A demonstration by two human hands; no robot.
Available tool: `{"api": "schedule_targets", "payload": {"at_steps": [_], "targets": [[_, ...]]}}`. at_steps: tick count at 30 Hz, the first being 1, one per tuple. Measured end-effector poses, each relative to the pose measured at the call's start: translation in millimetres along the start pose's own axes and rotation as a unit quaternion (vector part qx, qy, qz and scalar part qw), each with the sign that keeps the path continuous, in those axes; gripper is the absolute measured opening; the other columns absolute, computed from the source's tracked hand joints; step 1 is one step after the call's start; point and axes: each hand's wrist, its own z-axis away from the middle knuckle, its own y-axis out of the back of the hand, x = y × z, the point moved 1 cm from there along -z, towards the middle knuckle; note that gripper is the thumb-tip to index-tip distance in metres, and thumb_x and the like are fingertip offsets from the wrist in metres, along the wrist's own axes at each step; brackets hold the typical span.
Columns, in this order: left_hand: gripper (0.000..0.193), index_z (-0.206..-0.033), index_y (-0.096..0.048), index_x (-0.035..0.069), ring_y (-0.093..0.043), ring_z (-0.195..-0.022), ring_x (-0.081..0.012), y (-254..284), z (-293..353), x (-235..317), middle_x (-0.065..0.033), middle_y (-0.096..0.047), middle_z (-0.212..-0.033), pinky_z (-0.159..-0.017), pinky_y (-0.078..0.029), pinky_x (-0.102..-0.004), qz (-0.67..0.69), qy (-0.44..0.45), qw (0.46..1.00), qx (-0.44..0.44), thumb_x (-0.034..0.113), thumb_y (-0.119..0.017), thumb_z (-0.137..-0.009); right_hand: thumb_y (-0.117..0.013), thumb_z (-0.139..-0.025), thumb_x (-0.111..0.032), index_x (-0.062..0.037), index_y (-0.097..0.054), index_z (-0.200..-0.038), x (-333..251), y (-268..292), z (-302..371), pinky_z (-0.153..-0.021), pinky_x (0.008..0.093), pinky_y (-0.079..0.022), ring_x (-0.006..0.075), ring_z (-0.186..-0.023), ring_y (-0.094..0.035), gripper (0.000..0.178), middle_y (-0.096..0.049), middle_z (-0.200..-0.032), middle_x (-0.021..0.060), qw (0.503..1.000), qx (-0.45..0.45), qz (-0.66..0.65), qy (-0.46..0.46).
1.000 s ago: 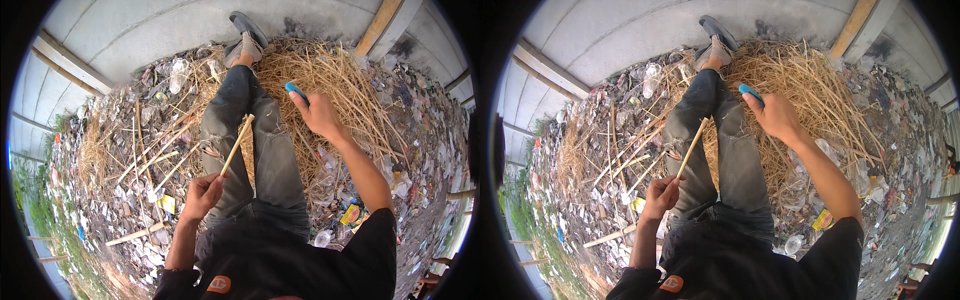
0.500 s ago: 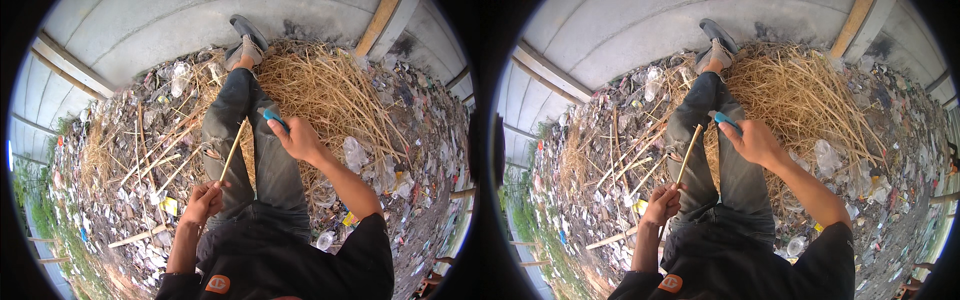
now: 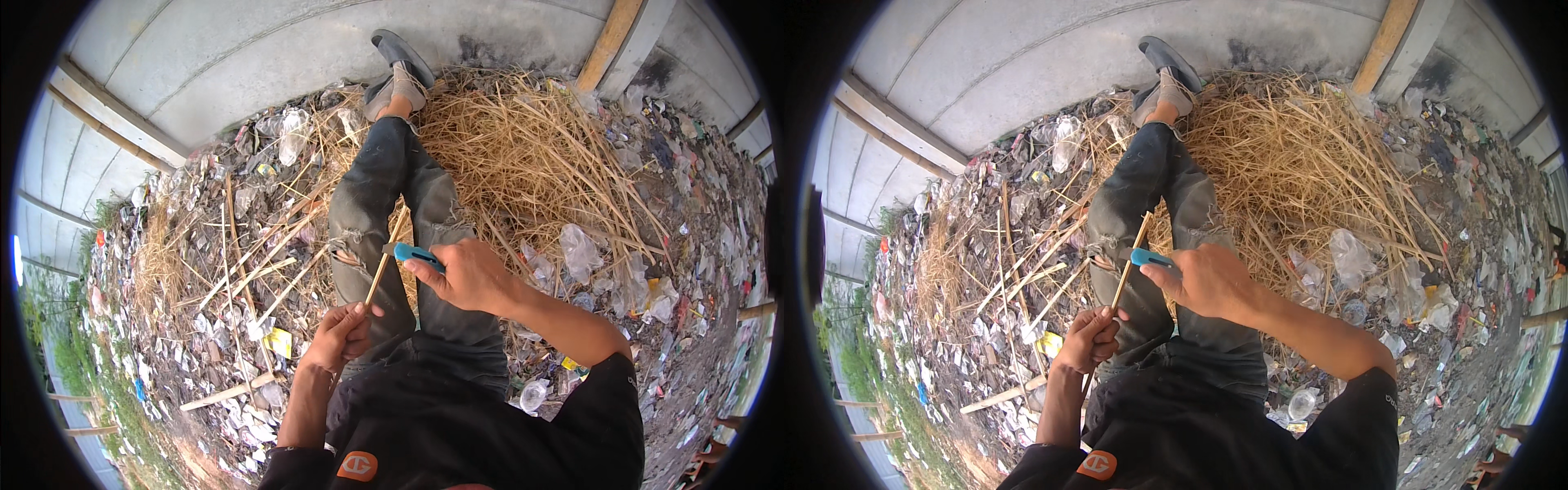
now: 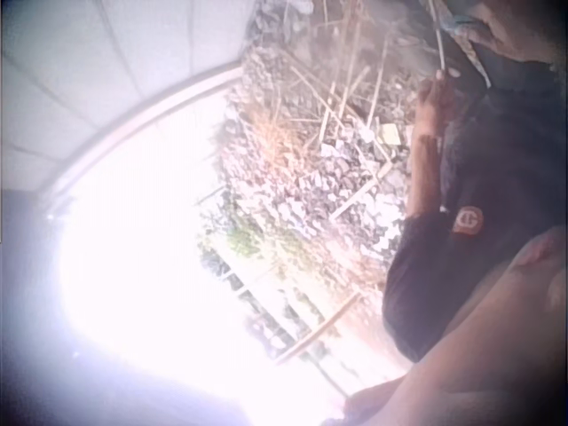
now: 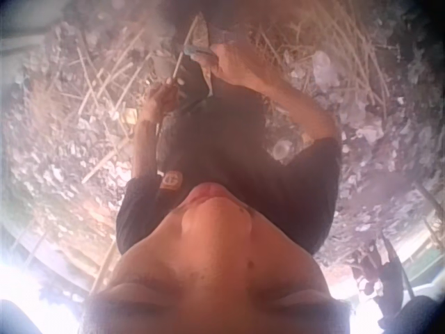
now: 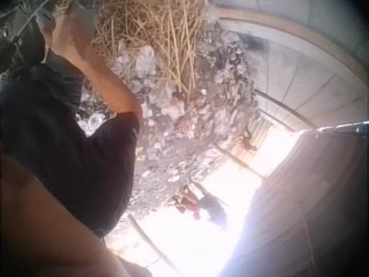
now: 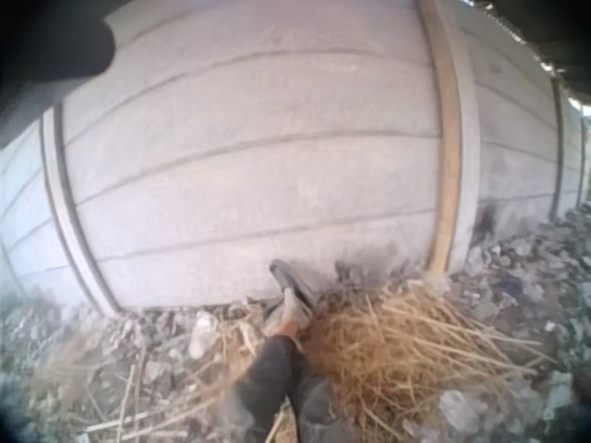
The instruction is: The person sits on a stool in a cluttered area and uses a utility knife to sharpen the end of a thin wooden stick. They hold the stick with one hand and scrape the blade along the wood to create a point, occasionally adjusting their grip and the stick's position.
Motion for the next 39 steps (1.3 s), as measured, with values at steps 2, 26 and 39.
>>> {"api": "schedule_targets", "payload": {"at_steps": [2, 26, 39], "targets": [[0.034, -0.112, -0.062, 0.000, -0.021, -0.044, -0.0022, -4, 2, 4, 0.0085, -0.026, -0.060, -0.038, -0.015, -0.0215, 0.010, -0.001, 1.000, -0.017, 0.030, -0.046, -0.109, -0.048, -0.101, -0.057, 0.0018, -0.065, -0.070, 9, -15, 2, -0.048, 0.0471, -0.047, 0.0389, -0.051, -0.063, 0.069, -0.056, -0.050, 0.0198, 1.000, -0.012, -0.016, 0.009], [0.039, -0.114, -0.064, -0.006, -0.030, -0.046, -0.0027, 8, 26, -3, 0.0071, -0.035, -0.056, -0.043, -0.021, -0.0233, -0.183, -0.089, 0.976, 0.073, 0.030, -0.053, -0.106, -0.047, -0.102, -0.058, -0.0001, -0.057, -0.057, 95, 31, -19, -0.043, 0.0425, -0.037, 0.0275, -0.039, -0.045, 0.074, -0.041, -0.042, 0.0116, 0.982, 0.136, -0.037, -0.124], [0.028, -0.120, -0.071, 0.000, -0.052, -0.057, -0.0049, -24, 7, 9, 0.0001, -0.059, -0.062, -0.054, -0.043, -0.0251, -0.429, -0.225, 0.839, 0.250, 0.017, -0.065, -0.099, -0.051, -0.099, -0.060, -0.0005, -0.065, -0.065, 40, -15, -35, -0.049, 0.0476, -0.047, 0.0395, -0.052, -0.062, 0.070, -0.057, -0.052, 0.0193, 0.996, 0.073, 0.040, -0.032]]}}
